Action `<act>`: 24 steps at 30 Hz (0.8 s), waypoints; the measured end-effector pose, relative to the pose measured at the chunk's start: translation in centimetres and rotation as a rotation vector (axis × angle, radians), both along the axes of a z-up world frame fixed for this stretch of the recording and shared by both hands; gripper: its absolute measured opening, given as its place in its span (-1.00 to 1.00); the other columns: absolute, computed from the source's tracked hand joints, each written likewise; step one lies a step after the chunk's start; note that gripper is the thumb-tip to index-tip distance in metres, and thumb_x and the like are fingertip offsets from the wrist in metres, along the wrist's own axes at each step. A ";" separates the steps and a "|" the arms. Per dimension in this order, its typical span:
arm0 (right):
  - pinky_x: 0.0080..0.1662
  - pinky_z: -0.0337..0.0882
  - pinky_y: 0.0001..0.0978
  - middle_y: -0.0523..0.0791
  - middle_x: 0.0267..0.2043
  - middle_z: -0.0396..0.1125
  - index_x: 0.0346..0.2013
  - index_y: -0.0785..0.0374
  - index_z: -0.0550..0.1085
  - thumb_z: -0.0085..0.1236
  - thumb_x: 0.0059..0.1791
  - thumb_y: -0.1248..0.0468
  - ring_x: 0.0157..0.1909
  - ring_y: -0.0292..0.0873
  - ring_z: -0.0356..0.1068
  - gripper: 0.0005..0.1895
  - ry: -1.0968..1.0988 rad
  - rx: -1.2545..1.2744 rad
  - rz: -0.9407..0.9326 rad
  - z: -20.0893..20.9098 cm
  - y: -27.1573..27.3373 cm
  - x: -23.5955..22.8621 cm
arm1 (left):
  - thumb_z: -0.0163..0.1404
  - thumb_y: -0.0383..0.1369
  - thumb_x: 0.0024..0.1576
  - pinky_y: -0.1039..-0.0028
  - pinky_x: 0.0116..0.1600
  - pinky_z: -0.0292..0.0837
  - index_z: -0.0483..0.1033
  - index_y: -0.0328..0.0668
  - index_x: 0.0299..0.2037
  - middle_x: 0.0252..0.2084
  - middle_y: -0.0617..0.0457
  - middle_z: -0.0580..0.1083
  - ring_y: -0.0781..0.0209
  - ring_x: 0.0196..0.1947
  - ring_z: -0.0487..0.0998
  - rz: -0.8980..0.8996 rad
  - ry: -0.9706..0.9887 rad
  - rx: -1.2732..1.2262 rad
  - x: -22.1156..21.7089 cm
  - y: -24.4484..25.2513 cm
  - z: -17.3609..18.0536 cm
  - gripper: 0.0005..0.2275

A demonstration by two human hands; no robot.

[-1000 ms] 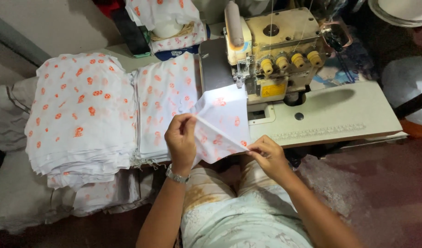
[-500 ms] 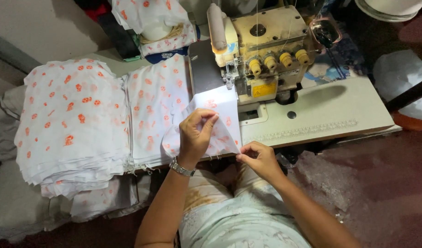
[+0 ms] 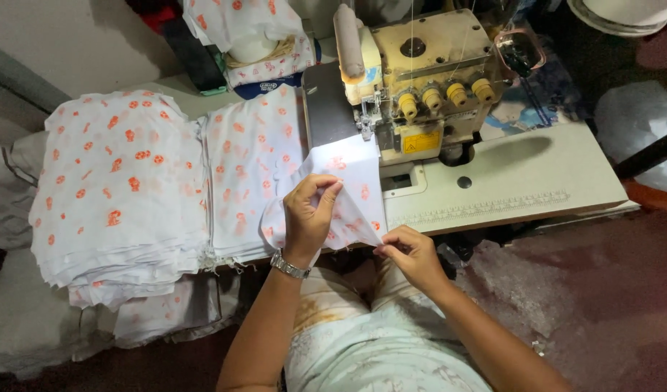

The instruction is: Picking up, unfolding, and inspecting individual pieces of patterned fabric from a stack at a sewing workstation.

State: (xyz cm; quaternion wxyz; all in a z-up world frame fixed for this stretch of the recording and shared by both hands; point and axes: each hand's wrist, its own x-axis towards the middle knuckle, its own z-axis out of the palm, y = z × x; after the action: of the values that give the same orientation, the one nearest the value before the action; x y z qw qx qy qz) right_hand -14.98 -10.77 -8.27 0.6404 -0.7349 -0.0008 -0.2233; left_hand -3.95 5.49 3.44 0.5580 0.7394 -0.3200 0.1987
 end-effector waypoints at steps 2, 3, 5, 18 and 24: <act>-0.42 0.38 -0.52 -0.13 -0.50 0.45 -0.45 0.23 0.62 0.33 -0.20 0.42 -0.52 -0.32 0.38 -0.93 -0.016 -0.031 0.007 -0.1 -0.1 -0.2 | 0.12 -0.43 0.14 0.37 -0.22 0.46 0.55 -0.21 -0.33 -0.40 0.02 0.56 0.04 -0.42 0.58 0.025 -0.010 0.015 0.7 -0.1 -0.2 -0.95; -0.42 0.35 -0.53 -0.15 -0.49 0.45 -0.45 0.21 0.62 0.35 -0.20 0.39 -0.52 -0.33 0.34 -0.94 -0.017 -0.056 -0.006 -0.4 0.0 -0.3 | 0.10 -0.43 0.15 0.35 -0.23 0.46 0.54 -0.22 -0.32 -0.39 0.00 0.56 0.00 -0.39 0.58 0.060 -0.038 0.045 1.1 -0.1 -0.4 -0.95; -0.42 0.32 -0.53 -0.17 -0.48 0.45 -0.45 0.20 0.62 0.36 -0.19 0.36 -0.51 -0.34 0.31 -0.94 -0.020 -0.081 -0.021 -0.7 -0.1 -0.6 | 0.09 -0.43 0.16 0.32 -0.23 0.46 0.53 -0.23 -0.31 -0.39 -0.03 0.55 -0.05 -0.37 0.59 0.094 -0.068 0.075 1.7 -0.2 -0.9 -0.94; -0.40 0.40 -0.49 -0.10 -0.46 0.45 -0.44 0.29 0.60 0.30 -0.15 0.41 -0.47 -0.27 0.39 -0.97 -0.074 -0.023 -0.025 0.0 -0.3 -1.1 | 0.09 -0.40 0.15 0.38 -0.19 0.48 0.51 -0.14 -0.36 -0.34 0.11 0.55 0.07 -0.33 0.60 0.263 -0.174 0.144 2.3 -1.5 -1.3 -0.93; -0.38 0.40 -0.51 -0.09 -0.44 0.42 -0.44 0.32 0.60 0.32 -0.17 0.42 -0.45 -0.30 0.38 -0.96 -0.096 0.015 -0.010 -0.1 -0.4 -1.2 | 0.14 -0.38 0.10 0.36 -0.16 0.47 0.55 -0.13 -0.38 -0.31 0.13 0.49 0.07 -0.31 0.58 0.241 -0.110 0.154 2.8 -1.8 -1.1 -0.93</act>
State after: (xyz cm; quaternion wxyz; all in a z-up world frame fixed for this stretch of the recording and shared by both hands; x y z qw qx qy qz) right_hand -16.18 -11.16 -8.33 0.6441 -0.7183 -0.0263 -0.2616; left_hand -1.12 3.70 2.36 0.4533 0.8010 -0.2735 0.2794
